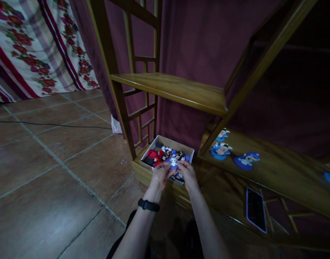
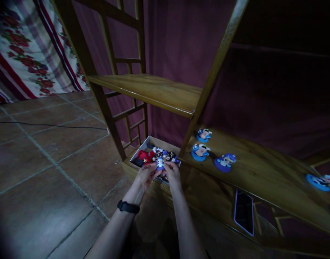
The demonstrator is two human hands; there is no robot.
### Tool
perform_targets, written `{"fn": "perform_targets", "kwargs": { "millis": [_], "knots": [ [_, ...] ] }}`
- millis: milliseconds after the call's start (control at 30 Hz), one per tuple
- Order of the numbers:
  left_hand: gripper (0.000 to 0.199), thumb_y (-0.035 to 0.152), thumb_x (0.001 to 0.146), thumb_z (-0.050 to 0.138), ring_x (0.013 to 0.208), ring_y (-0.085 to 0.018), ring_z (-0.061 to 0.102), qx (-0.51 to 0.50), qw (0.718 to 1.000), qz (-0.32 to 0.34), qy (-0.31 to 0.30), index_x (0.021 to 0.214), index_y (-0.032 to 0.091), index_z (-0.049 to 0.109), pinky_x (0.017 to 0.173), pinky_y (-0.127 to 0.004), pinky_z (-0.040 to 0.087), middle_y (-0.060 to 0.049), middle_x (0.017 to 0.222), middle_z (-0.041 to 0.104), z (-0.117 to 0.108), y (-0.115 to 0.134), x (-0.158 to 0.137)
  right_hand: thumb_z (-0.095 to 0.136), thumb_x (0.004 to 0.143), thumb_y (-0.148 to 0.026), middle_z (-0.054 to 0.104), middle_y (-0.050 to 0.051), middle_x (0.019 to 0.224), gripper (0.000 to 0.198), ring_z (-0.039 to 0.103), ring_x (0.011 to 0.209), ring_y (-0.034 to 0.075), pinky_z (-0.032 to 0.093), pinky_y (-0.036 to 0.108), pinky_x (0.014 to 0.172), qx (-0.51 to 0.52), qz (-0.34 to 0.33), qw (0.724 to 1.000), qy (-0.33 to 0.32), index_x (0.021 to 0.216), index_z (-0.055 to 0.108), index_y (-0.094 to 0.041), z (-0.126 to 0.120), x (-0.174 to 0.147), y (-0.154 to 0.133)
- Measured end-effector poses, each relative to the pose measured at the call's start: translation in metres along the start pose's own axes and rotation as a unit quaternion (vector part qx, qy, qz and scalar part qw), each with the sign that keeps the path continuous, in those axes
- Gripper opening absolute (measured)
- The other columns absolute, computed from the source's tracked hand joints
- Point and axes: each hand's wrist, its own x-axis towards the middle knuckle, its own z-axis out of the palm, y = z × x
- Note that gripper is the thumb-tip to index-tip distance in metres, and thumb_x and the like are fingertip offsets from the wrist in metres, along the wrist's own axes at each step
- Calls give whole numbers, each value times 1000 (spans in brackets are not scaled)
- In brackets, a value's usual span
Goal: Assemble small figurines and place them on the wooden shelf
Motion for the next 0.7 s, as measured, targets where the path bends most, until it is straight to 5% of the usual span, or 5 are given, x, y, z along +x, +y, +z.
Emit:
{"fn": "perform_targets", "kwargs": {
  "millis": [700],
  "knots": [
    [26,-1,64,67,53,-12,62,-8,998,36,49,85,12,59,56,-26,55,-1,61,62,3,1,-3,66,60,-34,63,-3,64,20,61,63,15,49,26,58,-49,-23,999,-4,74,61,-20,3,0,-1]
  ]
}}
